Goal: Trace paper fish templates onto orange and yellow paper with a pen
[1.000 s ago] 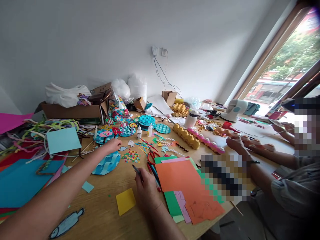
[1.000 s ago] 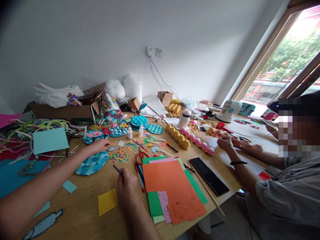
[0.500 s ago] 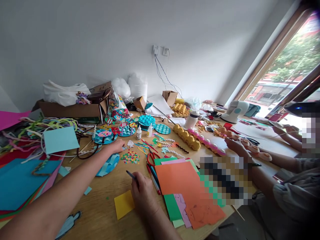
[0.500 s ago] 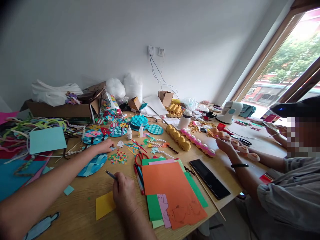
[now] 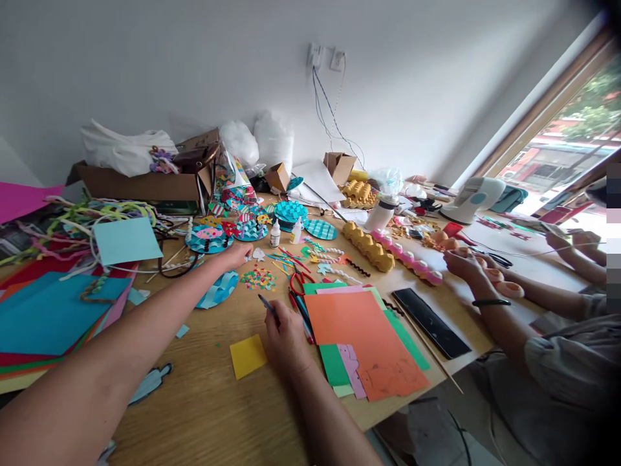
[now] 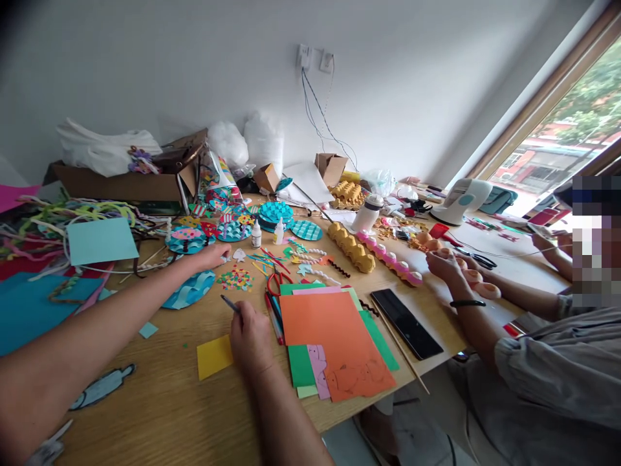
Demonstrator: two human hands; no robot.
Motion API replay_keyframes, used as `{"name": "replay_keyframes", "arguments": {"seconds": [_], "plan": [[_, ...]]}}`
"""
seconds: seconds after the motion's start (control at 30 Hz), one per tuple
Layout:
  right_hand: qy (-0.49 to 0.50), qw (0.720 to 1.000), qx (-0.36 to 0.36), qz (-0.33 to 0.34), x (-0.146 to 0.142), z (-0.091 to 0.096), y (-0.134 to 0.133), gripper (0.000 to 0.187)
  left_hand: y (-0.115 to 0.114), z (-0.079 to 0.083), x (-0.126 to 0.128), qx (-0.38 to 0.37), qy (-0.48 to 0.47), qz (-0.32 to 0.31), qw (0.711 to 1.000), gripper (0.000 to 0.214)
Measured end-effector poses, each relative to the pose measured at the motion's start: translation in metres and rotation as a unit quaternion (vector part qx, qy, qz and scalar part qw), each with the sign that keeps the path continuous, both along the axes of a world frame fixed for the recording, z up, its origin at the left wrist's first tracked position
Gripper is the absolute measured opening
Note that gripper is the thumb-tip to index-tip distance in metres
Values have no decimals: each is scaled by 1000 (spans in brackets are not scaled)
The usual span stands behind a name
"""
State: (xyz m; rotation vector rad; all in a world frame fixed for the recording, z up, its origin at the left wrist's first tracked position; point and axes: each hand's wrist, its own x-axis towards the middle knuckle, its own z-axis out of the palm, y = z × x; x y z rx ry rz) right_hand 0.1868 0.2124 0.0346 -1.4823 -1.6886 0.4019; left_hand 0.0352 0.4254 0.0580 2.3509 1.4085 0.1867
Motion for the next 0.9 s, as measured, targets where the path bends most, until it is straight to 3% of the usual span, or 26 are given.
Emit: {"name": "replay_keyframes", "arguments": {"seconds": [0.13, 0.23, 0.33, 0.4, 0.57, 0.8, 0.9], "plan": [[103, 994, 14, -32, 4, -2, 6, 19, -23, 30, 6, 1, -79, -5, 997, 33], [266, 961, -19, -68, 10, 2, 10, 18, -62, 46, 8, -8, -145, -25, 989, 30], [401, 912, -76, -46, 15, 13, 8, 27, -108, 44, 6, -24, -196, -29, 980, 16], [425, 897, -119, -7, 17, 22, 3, 31, -134, 35, 3, -41, -218, -21, 975, 19], [265, 936, -225, 60, 12, 30, -7, 15, -175, 10, -4, -77, -250, 17, 965, 17], [116, 970, -215, 8, 8, 15, -15, 4, -197, -11, -8, -113, -260, 36, 958, 15], [61, 971, -230, 17, 7, 13, -20, 13, -201, -20, -10, -126, -254, 35, 958, 17]]}}
